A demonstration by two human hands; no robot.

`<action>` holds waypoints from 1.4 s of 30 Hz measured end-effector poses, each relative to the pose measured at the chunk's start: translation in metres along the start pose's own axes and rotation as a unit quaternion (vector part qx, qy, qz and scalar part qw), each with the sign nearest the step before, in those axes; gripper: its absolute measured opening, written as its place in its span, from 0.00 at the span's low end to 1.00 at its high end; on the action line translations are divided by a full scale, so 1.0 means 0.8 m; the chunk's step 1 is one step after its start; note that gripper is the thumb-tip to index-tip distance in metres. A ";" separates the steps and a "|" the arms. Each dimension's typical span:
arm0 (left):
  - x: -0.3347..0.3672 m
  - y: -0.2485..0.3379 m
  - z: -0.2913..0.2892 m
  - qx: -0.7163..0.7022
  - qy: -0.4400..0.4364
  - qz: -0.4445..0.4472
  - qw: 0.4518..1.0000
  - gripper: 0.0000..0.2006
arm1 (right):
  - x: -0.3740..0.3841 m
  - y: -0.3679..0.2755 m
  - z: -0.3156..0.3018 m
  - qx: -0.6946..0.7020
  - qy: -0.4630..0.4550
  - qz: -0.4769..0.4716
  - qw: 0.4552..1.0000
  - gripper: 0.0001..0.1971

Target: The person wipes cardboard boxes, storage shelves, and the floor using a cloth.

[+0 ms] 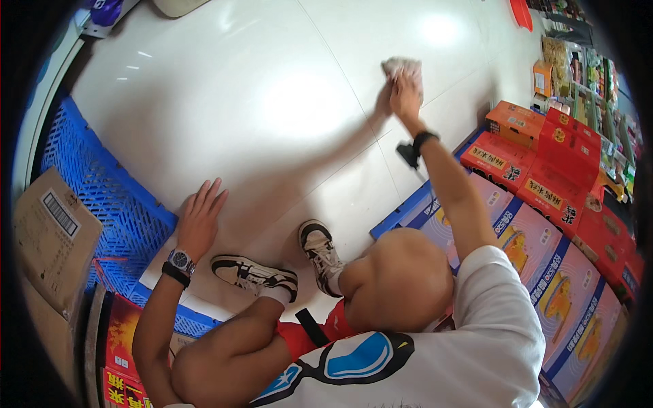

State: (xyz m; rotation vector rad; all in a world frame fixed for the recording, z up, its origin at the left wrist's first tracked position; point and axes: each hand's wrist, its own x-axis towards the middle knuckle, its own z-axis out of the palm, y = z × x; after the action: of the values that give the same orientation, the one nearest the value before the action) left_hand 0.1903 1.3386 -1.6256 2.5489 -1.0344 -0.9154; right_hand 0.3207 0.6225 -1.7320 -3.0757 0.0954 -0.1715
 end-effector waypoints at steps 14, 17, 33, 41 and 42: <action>0.000 -0.001 0.012 -0.048 0.018 -0.011 0.999 0.44 | -0.285 -0.311 -0.097 0.116 -0.258 -0.080 0.956 0.40; 0.003 0.007 0.012 -0.056 0.016 -0.024 0.998 0.44 | -0.203 -0.284 -0.077 0.118 -0.220 -0.122 0.960 0.40; 0.006 0.005 -0.002 -0.010 0.034 0.019 0.999 0.38 | -0.130 -0.289 -0.059 0.159 -0.156 -0.208 0.953 0.29; -0.063 -0.003 -0.005 -0.134 0.102 -0.069 0.983 0.27 | -0.385 -0.336 -0.105 0.204 -0.375 -0.317 0.847 0.43; -0.081 0.004 -0.006 -0.145 0.132 -0.084 0.977 0.23 | -0.375 -0.327 -0.097 0.181 -0.381 -0.348 0.837 0.45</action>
State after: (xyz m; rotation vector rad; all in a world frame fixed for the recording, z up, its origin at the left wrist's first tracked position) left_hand 0.1559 1.3809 -1.5902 2.4488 -0.5696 -0.6820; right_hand 0.0299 0.8986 -1.6713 -2.4114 -0.9584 0.8898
